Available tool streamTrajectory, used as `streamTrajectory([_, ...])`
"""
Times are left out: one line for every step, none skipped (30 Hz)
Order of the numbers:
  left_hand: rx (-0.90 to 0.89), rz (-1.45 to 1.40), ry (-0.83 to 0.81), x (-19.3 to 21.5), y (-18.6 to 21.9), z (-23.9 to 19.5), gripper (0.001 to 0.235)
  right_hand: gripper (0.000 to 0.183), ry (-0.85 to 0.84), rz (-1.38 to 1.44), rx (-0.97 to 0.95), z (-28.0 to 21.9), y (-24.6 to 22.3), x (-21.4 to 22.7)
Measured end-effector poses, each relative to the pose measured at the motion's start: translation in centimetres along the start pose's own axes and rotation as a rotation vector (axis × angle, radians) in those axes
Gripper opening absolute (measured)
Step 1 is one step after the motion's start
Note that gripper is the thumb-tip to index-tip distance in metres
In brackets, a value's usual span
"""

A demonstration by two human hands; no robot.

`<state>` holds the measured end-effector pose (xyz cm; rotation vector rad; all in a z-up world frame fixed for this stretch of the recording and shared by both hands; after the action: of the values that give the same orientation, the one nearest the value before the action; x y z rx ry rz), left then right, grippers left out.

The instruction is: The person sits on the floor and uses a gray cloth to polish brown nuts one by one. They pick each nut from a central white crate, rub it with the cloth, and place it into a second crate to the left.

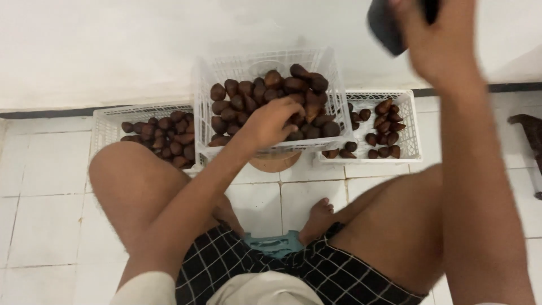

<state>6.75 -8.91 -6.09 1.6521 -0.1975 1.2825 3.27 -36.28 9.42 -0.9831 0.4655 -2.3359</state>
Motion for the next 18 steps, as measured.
streamTrajectory([-0.049, 0.091, -0.028, -0.8, -0.7, 1.4, 0.041, 0.027, -0.027, -0.03, 0.046, -0.9, -1.0, -0.5])
streamTrajectory([-0.097, 0.18, -0.054, -1.6, -1.5, 2.9, 0.054, 0.038, -0.057, -0.059, 0.094, -1.7, -1.8, -1.1])
streamTrajectory([-0.1, 0.18, -0.055, -2.0, -2.3, 4.4, 0.054, 0.038, -0.055, -0.062, 0.093, -2.0, -1.4, -1.2])
streamTrajectory([-0.195, 0.226, -0.066, -2.7, -2.9, 5.5, 0.07, 0.042, -0.23, -0.133, -0.044, -2.6, -0.5, -2.0])
streamTrajectory([-0.29, 0.271, -0.077, -3.3, -3.5, 6.5, 0.088, 0.047, -0.407, -0.201, -0.177, -3.3, 0.3, -2.7])
streamTrajectory([-0.288, 0.265, -0.08, -4.4, -4.5, 7.4, 0.088, 0.047, -0.413, -0.201, -0.181, -3.1, 0.3, -3.3])
streamTrajectory([-0.347, 0.308, -0.125, -5.5, -5.3, 8.3, 0.087, 0.046, -0.382, -0.156, -0.186, -2.9, 0.2, -3.8])
streamTrajectory([-0.413, 0.361, -0.165, -6.1, -6.1, 9.7, 0.087, 0.045, -0.34, -0.112, -0.185, -2.1, 0.1, -4.1])
streamTrajectory([-0.418, 0.364, -0.163, -5.7, -5.7, 10.1, 0.087, 0.045, -0.334, -0.115, -0.184, -1.6, -0.4, -4.3])
streamTrajectory([-0.396, 0.365, -0.212, -5.6, -5.6, 10.3, 0.081, 0.048, -0.385, -0.206, -0.15, -1.5, -0.9, -4.9])
streamTrajectory([-0.374, 0.366, -0.261, -5.5, -5.5, 10.4, 0.075, 0.051, -0.434, -0.297, -0.115, -1.3, -1.4, -5.5])
streamTrajectory([-0.374, 0.363, -0.267, -5.5, -6.0, 10.4, 0.075, 0.051, -0.437, -0.295, -0.122, -1.1, -1.8, -5.7])
streamTrajectory([-0.438, 0.387, -0.24, -5.4, -6.3, 10.3, 0.069, 0.051, -0.444, -0.274, -0.118, -1.0, -2.3, -5.9])
streamTrajectory([-0.504, 0.412, -0.209, -5.2, -6.6, 10.3, 0.065, 0.05, -0.449, -0.253, -0.111, -0.7, -2.8, -6.1])
streamTrajectory([-0.506, 0.41, -0.212, -5.2, -6.8, 10.0, 0.065, 0.05, -0.449, -0.254, -0.114, -0.7, -2.9, -6.2])
streamTrajectory([-0.532, 0.341, -0.218, -4.8, -7.0, 9.5, 0.058, 0.049, -0.431, -0.227, -0.084, -0.4, -3.2, -6.4])
streamTrajectory([-0.558, 0.271, -0.224, -4.4, -7.2, 9.0, 0.052, 0.047, -0.412, -0.2, -0.054, -0.2, -3.7, -6.6])
streamTrajectory([-0.546, 0.277, -0.22, -2.7, -5.8, 8.0, 0.052, 0.047, -0.414, -0.19, -0.044, -0.2, -3.5, -7.1])
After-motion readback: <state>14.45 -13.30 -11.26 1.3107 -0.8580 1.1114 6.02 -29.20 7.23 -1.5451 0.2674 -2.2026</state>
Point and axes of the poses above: each hand's wrist, its own z-axis towards the middle knuckle, its own x-axis out of the back of the hand, y = z × x, the point moved 3 cm from there along z, towards the middle knuckle, and after that the axes turned 4 degrees about y, right-handed, at the moved point
